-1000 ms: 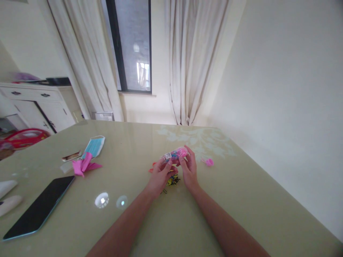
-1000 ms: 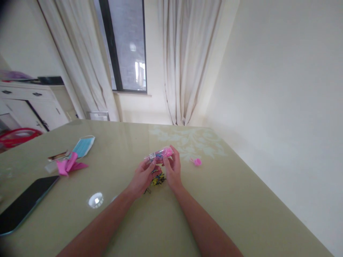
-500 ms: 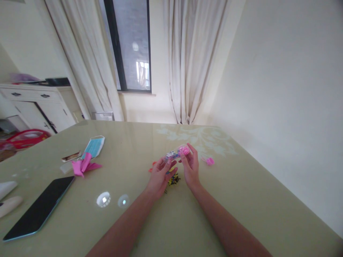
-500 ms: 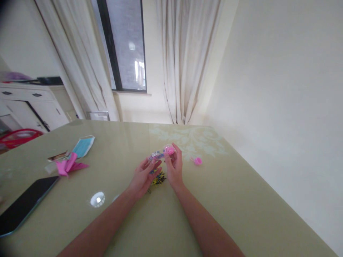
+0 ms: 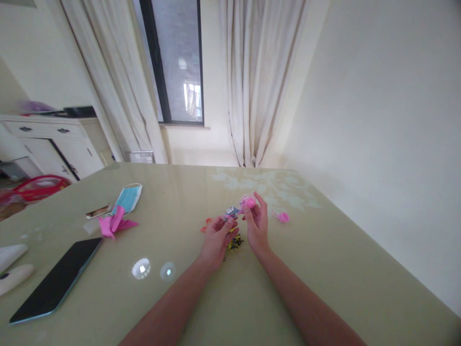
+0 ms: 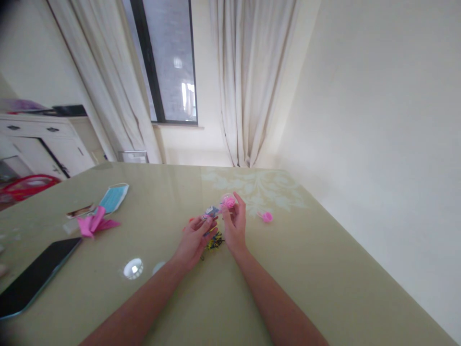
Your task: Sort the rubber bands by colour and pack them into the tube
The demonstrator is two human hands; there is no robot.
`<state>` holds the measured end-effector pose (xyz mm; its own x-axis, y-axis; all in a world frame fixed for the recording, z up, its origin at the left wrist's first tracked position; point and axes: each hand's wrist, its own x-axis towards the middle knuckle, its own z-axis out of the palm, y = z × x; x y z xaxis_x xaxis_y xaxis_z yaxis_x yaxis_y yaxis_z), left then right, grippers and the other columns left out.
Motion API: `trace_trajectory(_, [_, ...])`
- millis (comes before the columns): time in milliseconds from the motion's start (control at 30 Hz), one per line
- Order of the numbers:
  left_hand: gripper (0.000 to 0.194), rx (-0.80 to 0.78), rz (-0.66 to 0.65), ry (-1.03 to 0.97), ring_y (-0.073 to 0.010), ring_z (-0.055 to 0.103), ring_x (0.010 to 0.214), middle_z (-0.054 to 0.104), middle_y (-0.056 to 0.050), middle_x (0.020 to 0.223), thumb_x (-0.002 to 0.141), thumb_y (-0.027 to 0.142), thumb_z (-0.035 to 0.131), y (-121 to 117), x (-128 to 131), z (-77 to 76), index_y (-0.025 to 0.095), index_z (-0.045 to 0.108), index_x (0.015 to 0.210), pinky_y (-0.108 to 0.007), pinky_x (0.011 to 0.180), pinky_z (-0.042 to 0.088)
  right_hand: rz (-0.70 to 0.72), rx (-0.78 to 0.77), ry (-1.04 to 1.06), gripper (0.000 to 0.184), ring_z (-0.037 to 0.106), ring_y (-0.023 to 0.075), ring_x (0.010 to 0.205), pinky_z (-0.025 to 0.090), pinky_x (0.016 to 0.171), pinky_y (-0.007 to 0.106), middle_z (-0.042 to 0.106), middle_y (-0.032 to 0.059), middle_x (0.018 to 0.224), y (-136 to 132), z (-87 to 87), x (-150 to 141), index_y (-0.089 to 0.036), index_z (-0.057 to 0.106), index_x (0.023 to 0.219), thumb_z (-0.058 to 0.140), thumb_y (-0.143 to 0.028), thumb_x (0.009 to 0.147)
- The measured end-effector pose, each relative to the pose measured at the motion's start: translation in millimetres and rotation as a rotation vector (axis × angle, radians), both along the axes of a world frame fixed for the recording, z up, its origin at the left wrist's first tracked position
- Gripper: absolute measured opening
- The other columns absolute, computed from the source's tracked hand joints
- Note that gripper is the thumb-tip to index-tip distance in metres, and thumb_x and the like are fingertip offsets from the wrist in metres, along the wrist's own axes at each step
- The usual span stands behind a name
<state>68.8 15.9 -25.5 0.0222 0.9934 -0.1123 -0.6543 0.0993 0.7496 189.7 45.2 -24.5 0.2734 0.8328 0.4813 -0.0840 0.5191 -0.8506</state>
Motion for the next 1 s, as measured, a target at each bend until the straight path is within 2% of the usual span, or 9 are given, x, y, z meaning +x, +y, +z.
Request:
trace_trajectory(133, [0.055,-0.02,0.057,0.023,-0.0147,0.07,0.089,0.075,-0.005,0.101,0.055,0.038,0.101,-1.6,1.7,0.8,0.018,0.069,0.096,-0.028,0.08,0.061,-0.041,0.017,-0.026,0.055,0.066,0.0186,0.098,0.056,0.08,0.031,0.068,0.0071,0.117,-0.9,-3.3,-0.8,-0.027,0.046,0.149,0.065,-0.042,0.099])
trace_trajectory(233, [0.058,-0.004,0.101,0.103,-0.015,0.071,0.086,0.073,-0.005,0.102,0.06,0.04,0.098,-0.6,2.1,-1.6,0.02,0.064,0.103,-0.031,0.08,0.061,-0.101,0.071,-0.06,0.053,0.066,0.0203,0.107,0.056,0.087,0.033,0.064,0.0091,0.129,-3.1,-1.3,-0.4,-0.027,0.049,0.148,0.065,-0.04,0.099])
trace_trajectory(333, [0.059,0.086,0.15,0.292,-0.0175,0.071,0.087,0.072,-0.009,0.114,0.066,0.04,0.094,3.2,-1.7,-4.9,0.021,0.064,0.113,-0.034,0.08,0.06,-0.14,0.114,-0.117,0.052,0.064,0.0219,0.112,0.057,0.089,0.035,0.062,0.0106,0.134,-5.9,2.8,1.0,-0.027,0.05,0.147,0.065,-0.039,0.099])
trace_trajectory(433, [0.056,0.223,0.196,0.552,-0.0238,0.071,0.099,0.07,-0.012,0.124,0.071,0.033,0.091,8.2,-11.0,-6.4,0.023,0.068,0.122,-0.038,0.086,0.058,-0.117,0.116,-0.217,0.049,0.065,0.0222,0.109,0.059,0.085,0.036,0.062,0.0105,0.134,-8.3,4.4,1.8,-0.028,0.053,0.146,0.065,-0.037,0.099])
trace_trajectory(533, [0.045,0.383,0.249,0.809,-0.0291,0.066,0.113,0.073,-0.01,0.122,0.076,0.025,0.084,11.9,-21.3,-5.8,0.026,0.074,0.12,-0.044,0.101,0.051,-0.08,0.137,-0.366,0.045,0.066,0.0226,0.105,0.059,0.083,0.037,0.065,0.0096,0.129,-10.0,4.1,2.3,-0.03,0.057,0.142,0.065,-0.036,0.099])
trace_trajectory(600, [0.038,0.448,0.263,0.894,-0.0305,0.064,0.115,0.075,-0.008,0.115,0.077,0.021,0.081,13.2,-25.8,-5.0,0.028,0.077,0.114,-0.046,0.107,0.045,-0.099,0.171,-0.434,0.05,0.064,0.0245,0.11,0.059,0.086,0.04,0.064,0.0104,0.132,-11.0,5.3,3.5,-0.031,0.054,0.147,0.065,-0.035,0.099])
trace_trajectory(700, [0.033,0.449,0.26,0.901,-0.0311,0.065,0.108,0.077,-0.008,0.108,0.077,0.021,0.081,14.0,-27.8,-4.2,0.028,0.079,0.109,-0.046,0.107,0.044,-0.136,0.232,-0.485,0.054,0.058,0.0282,0.127,0.054,0.1,0.048,0.057,0.0112,0.145,-12.6,11.2,7.3,-0.032,0.045,0.155,0.057,-0.034,0.103])
trace_trajectory(800, [0.032,0.427,0.28,0.911,-0.0321,0.065,0.108,0.078,-0.008,0.109,0.077,0.023,0.081,14.6,-26.8,-4.8,0.028,0.08,0.108,-0.047,0.108,0.041,-0.079,0.266,-0.567,0.044,0.052,0.0288,0.137,0.043,0.115,0.054,0.059,0.0088,0.147,-14.3,18.7,11.3,-0.033,0.053,0.15,0.05,-0.033,0.106])
trace_trajectory(1000, [0.033,0.441,0.271,0.925,-0.0324,0.066,0.107,0.078,-0.009,0.111,0.078,0.023,0.081,15.2,-26.0,-6.1,0.029,0.08,0.111,-0.045,0.107,0.041,-0.083,0.243,-0.579,0.045,0.051,0.029,0.139,0.039,0.119,0.055,0.059,0.0087,0.148,-15.2,23.6,11.8,-0.032,0.054,0.149,0.055,-0.033,0.104])
